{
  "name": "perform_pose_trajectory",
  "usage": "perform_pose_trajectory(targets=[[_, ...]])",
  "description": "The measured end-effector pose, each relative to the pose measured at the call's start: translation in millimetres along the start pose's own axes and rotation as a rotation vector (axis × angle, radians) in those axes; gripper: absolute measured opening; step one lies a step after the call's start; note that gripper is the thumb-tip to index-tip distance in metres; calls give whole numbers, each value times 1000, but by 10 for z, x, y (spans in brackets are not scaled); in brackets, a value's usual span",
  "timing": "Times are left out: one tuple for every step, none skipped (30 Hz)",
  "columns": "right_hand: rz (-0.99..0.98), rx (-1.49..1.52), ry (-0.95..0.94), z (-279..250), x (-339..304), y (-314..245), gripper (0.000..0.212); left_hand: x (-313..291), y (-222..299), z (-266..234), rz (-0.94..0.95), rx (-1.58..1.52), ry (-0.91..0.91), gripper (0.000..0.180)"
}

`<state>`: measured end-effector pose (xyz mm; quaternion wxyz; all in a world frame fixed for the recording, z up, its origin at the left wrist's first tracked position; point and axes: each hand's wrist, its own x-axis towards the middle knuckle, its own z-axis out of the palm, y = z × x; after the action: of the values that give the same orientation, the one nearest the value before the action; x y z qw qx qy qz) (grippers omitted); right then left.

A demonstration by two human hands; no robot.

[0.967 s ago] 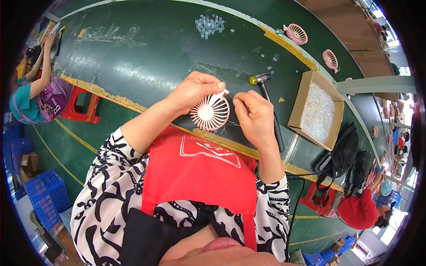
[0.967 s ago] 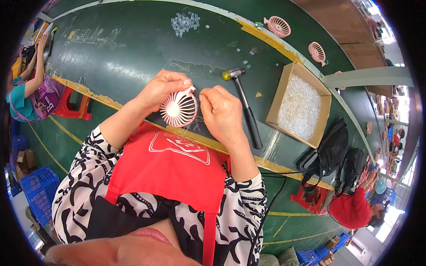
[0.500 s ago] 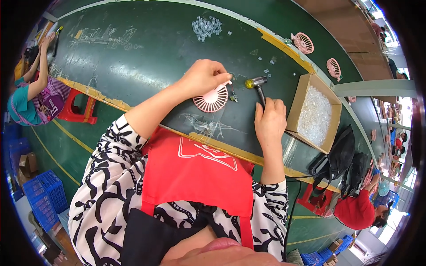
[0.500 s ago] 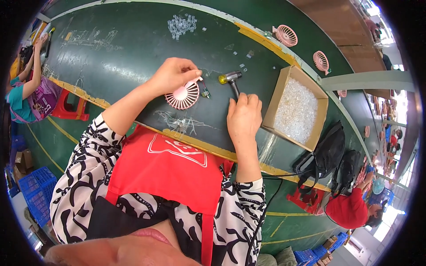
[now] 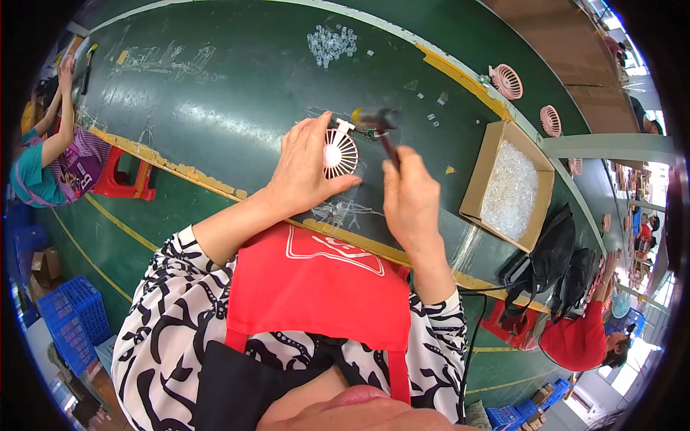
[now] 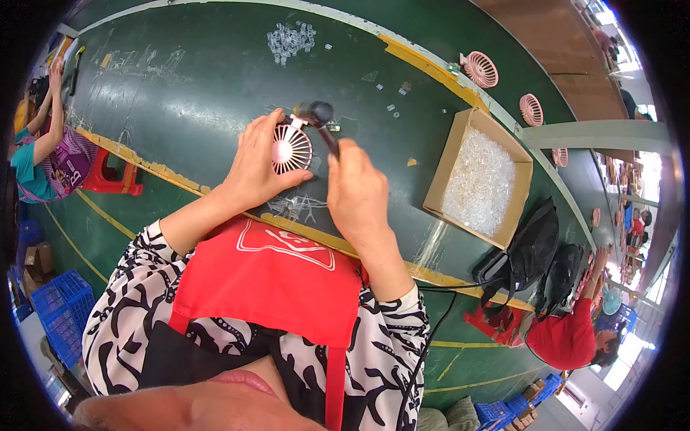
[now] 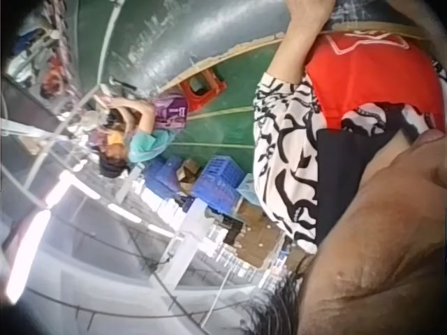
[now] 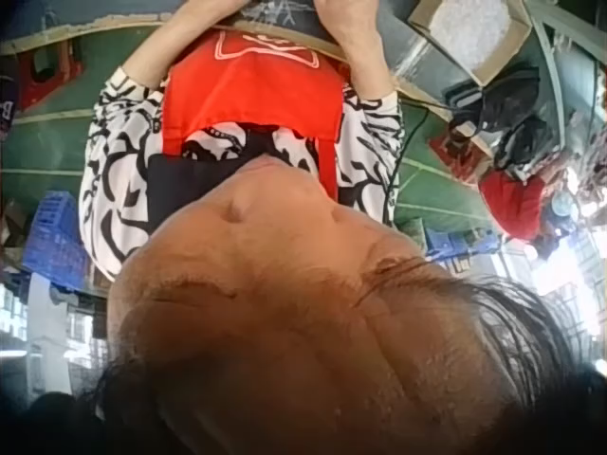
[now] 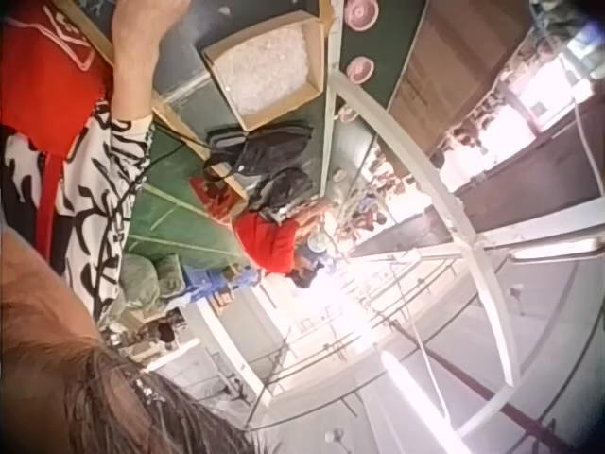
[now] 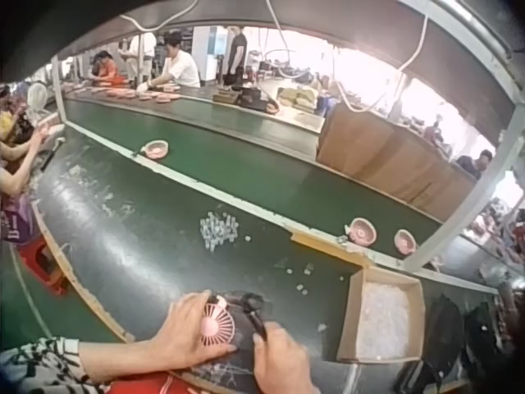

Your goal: The person assembles portable fan covers by fitting components into the fan grilles by hand, securing them with a small mallet, and placing the assembled units onto the conveyor line.

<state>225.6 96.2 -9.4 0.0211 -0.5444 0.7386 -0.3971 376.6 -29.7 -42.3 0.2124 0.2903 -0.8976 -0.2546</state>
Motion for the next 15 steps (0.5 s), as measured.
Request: perform_pose_trajectory(targets=[[21, -31, -87, 57, -40, 26, 22, -12, -24, 24, 8, -35, 7, 105], [42, -63, -173, 93, -67, 48, 22, -19, -39, 41, 17, -70, 14, 106], [43, -64, -174, 98, -68, 68, 22, -23, -40, 52, 17, -72, 14, 106], [27, -52, -137, 99, -52, 80, 22, -29, -45, 58, 18, -84, 16, 108], [12, -41, -100, 90, -30, 66, 23, -32, -46, 62, 20, -97, 18, 110], [12, -41, -102, 33, -11, 31, 23, -33, -46, 62, 19, -98, 17, 110], [-68, -33, 32, -67, 79, -107, 24, -51, -74, 61, 15, -112, 15, 111], [-147, -30, 170, -167, 128, -219, 26, -55, -81, 54, 17, -130, 13, 112], [-114, -2, 244, -218, 84, -280, 28, -66, -91, 48, 12, -129, 14, 112], [-46, 175, 249, -304, 57, -345, 25, -59, -87, 49, 8, -141, 18, 112], [-69, 340, 339, -254, 30, -334, 25, -57, -85, 49, 2, -153, 23, 113], [-92, 507, 426, -152, -41, -272, 26, -62, -81, 46, 2, -154, 23, 113], [-155, -10, 251, -101, -239, 84, 27, -41, -37, 31, 1, -141, 23, 113], [-227, -172, 166, -115, -44, -143, 30, -35, -25, 34, -9, -124, 22, 113], [-162, -258, -29, 42, -56, -68, 31, -36, -28, 49, -7, -126, 21, 113]])
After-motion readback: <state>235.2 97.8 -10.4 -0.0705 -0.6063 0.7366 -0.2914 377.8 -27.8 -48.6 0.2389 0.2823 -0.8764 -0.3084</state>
